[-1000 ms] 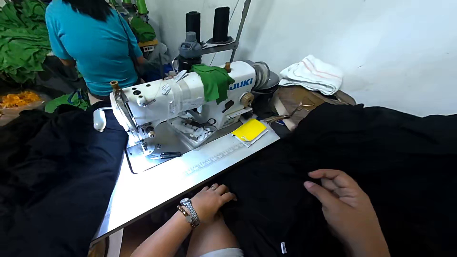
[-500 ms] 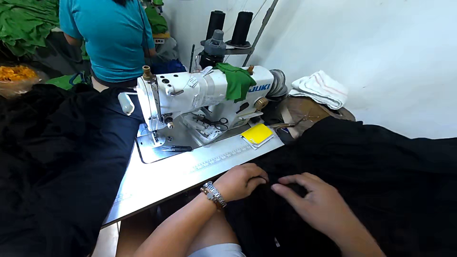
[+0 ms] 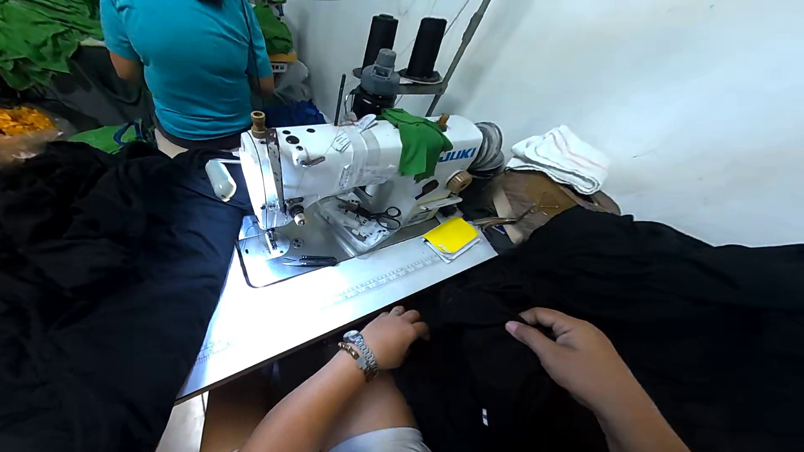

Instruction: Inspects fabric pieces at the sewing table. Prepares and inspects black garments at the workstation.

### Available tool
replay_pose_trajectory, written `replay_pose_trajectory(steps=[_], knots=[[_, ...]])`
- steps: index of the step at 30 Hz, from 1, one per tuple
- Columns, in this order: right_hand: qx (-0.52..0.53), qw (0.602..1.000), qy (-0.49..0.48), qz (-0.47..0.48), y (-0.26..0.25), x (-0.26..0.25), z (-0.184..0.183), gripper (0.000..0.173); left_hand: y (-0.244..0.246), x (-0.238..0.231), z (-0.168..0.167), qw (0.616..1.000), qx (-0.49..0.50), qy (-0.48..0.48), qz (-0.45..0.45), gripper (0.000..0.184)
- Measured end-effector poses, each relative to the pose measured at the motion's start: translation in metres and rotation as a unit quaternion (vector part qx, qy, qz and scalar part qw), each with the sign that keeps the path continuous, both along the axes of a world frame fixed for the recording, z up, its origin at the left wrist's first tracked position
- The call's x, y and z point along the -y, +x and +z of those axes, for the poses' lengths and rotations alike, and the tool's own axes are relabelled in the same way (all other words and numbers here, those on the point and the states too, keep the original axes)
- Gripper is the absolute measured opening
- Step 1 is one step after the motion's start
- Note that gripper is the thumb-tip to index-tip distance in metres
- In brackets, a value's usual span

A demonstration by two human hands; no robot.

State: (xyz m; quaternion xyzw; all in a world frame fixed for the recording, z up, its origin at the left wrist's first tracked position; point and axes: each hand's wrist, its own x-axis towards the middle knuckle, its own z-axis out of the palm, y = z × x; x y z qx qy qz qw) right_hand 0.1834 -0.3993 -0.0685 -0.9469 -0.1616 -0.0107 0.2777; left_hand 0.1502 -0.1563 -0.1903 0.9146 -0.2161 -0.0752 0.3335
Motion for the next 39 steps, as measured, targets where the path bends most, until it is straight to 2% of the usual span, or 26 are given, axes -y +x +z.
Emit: replay_pose_trajectory(steps=[1, 4, 5, 7, 9, 10, 12, 15, 17, 18, 21, 22, 24, 26, 28, 30, 31, 32, 33, 36, 37, 39], knots=[[-0.008, 1.0, 0.011, -0.005, 0.0, 0.003, -0.002, 0.014, 0.0, 0.001, -0.011, 1.0, -0.011, 0.022, -0.003, 0.036], [-0.013, 0.999, 0.039, -0.02, -0.001, 0.01, -0.01, 0.009, 0.002, 0.003, -0.03, 0.999, 0.016, 0.033, 0.017, 0.022], [-0.011, 0.998, 0.053, -0.022, -0.001, 0.011, -0.011, 0.009, 0.003, 0.003, -0.032, 0.999, 0.025, 0.029, 0.024, 0.021], [-0.009, 0.996, 0.084, -0.023, 0.0, 0.013, -0.013, 0.021, 0.003, 0.001, -0.03, 0.999, 0.041, 0.015, 0.03, 0.024], [0.0, 0.995, 0.094, -0.016, 0.002, 0.015, -0.013, 0.016, 0.004, 0.0, -0.025, 1.0, 0.008, 0.011, 0.022, 0.021], [0.011, 0.996, 0.085, -0.005, 0.004, 0.018, -0.015, 0.01, 0.004, 0.0, -0.022, 0.999, -0.027, 0.024, 0.016, 0.028], [0.043, 0.998, 0.037, 0.019, 0.006, 0.022, -0.017, 0.027, 0.004, 0.002, -0.024, 0.997, -0.057, 0.046, 0.013, 0.043], [0.063, 0.997, -0.028, 0.035, 0.0, 0.015, -0.01, 0.038, 0.004, 0.002, -0.03, 0.998, -0.03, 0.049, 0.025, 0.034], [0.066, 0.997, -0.024, 0.023, -0.004, 0.011, -0.006, 0.034, 0.005, 0.001, -0.034, 0.998, 0.0, 0.045, 0.031, 0.027], [0.068, 0.997, -0.017, 0.023, -0.004, 0.011, -0.005, 0.028, 0.006, 0.0, -0.036, 0.999, 0.013, 0.035, 0.033, 0.026], [0.072, 0.997, -0.007, 0.033, -0.003, 0.011, -0.006, 0.028, 0.006, -0.001, -0.032, 0.997, 0.056, -0.039, 0.046, 0.025], [0.075, 0.996, -0.013, 0.04, -0.003, 0.009, -0.007, 0.024, 0.006, -0.001, -0.029, 0.993, 0.08, -0.071, 0.055, 0.024], [0.097, 0.993, -0.042, 0.054, -0.004, 0.002, -0.008, 0.016, 0.008, 0.001, -0.022, 0.979, 0.135, -0.134, 0.068, 0.022], [0.116, 0.988, -0.076, 0.063, -0.007, -0.009, -0.01, 0.021, 0.013, 0.003, -0.01, 0.962, 0.195, -0.181, 0.07, 0.019], [0.085, 0.988, -0.11, 0.066, -0.012, -0.025, -0.005, 0.017, 0.018, 0.004, 0.007, 0.95, 0.229, -0.205, 0.056, 0.015], [0.037, 0.987, -0.144, 0.055, -0.018, -0.043, -0.001, 0.05, 0.021, 0.006, 0.028, 0.945, 0.238, -0.224, 0.032, 0.008], [0.041, 0.984, -0.164, 0.055, -0.019, -0.052, -0.003, 0.06, 0.02, 0.006, 0.043, 0.947, 0.226, -0.228, 0.018, 0.007], [0.054, 0.979, -0.187, 0.055, -0.02, -0.058, -0.006, 0.064, 0.02, 0.006, 0.054, 0.951, 0.213, -0.223, 0.007, 0.008], [0.078, 0.974, -0.206, 0.06, -0.019, -0.063, -0.01, 0.059, 0.02, 0.006, 0.062, 0.953, 0.21, -0.218, -0.002, 0.008], [0.123, 0.973, -0.187, 0.061, -0.011, -0.061, -0.018, 0.021, 0.023, 0.008, 0.059, 0.948, 0.21, -0.239, -0.006, 0.008], [0.116, 0.979, -0.157, 0.059, -0.007, -0.056, -0.018, 0.015, 0.023, 0.008, 0.052, 0.945, 0.208, -0.253, 0.001, 0.014], [0.105, 0.987, -0.108, 0.052, 0.004, -0.038, -0.02, 0.011, 0.017, 0.004, 0.037, 0.961, 0.168, -0.218, 0.009, 0.039]])
